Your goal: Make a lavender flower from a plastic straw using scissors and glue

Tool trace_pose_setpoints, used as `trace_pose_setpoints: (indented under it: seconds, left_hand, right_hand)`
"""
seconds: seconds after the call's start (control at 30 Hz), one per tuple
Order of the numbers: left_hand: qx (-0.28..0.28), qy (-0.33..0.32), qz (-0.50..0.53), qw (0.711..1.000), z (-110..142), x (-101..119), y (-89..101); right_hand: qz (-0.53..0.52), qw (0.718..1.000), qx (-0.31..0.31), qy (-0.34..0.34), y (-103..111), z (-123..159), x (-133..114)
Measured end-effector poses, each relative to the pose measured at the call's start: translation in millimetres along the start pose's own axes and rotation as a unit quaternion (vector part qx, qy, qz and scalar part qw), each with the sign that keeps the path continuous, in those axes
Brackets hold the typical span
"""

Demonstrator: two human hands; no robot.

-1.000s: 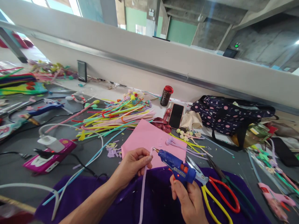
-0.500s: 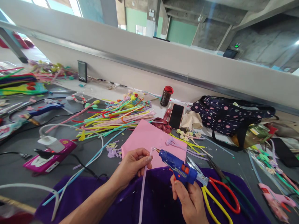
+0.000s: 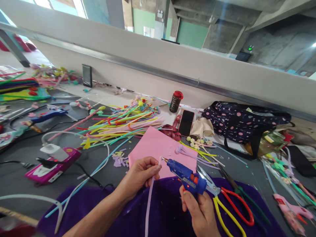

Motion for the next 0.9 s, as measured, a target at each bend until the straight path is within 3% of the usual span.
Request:
trace_pose_setpoints:
  seconds: [0.27,0.37,0.47,0.6,0.73,0.9]
  left_hand:
    - [-0.002,0.007,0.019,1.0,-0.5,0.0,1.5]
    - [0.005,0.011,0.084,0.996,-2.0,3.1,8.3]
    - [0.024,0.003,0.146,0.989,-2.4,9.9,18.3]
    - [0.048,-0.021,0.18,0.982,-1.0,20.8,29.8]
    - [0.056,-0.03,0.184,0.981,-0.8,24.9,33.7]
    - [0.046,-0.028,0.17,0.984,-1.9,20.4,29.8]
  right_hand:
    - [-0.036,0.999,0.022,0.035,6.1,-3.8,-3.6]
    - [0.046,0.996,0.047,0.061,17.4,0.6,-1.7]
    - [0.212,0.965,0.06,0.144,22.5,8.6,-4.8]
    - [0.388,0.889,-0.054,0.238,-2.7,19.1,-0.9]
    - [0.475,0.847,-0.089,0.221,-26.8,21.6,20.5]
    - [0.494,0.846,-0.076,0.185,-39.9,18.6,38.5]
Point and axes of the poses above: each hand's wrist, its own z-axis away from the middle knuckle, its own y-axis out of the back of the hand, x = y × z, the point moved 6 cm from there along -z, towards the middle knuckle, and after that the axes turned 4 degrees about z, right-handed, at the moved point
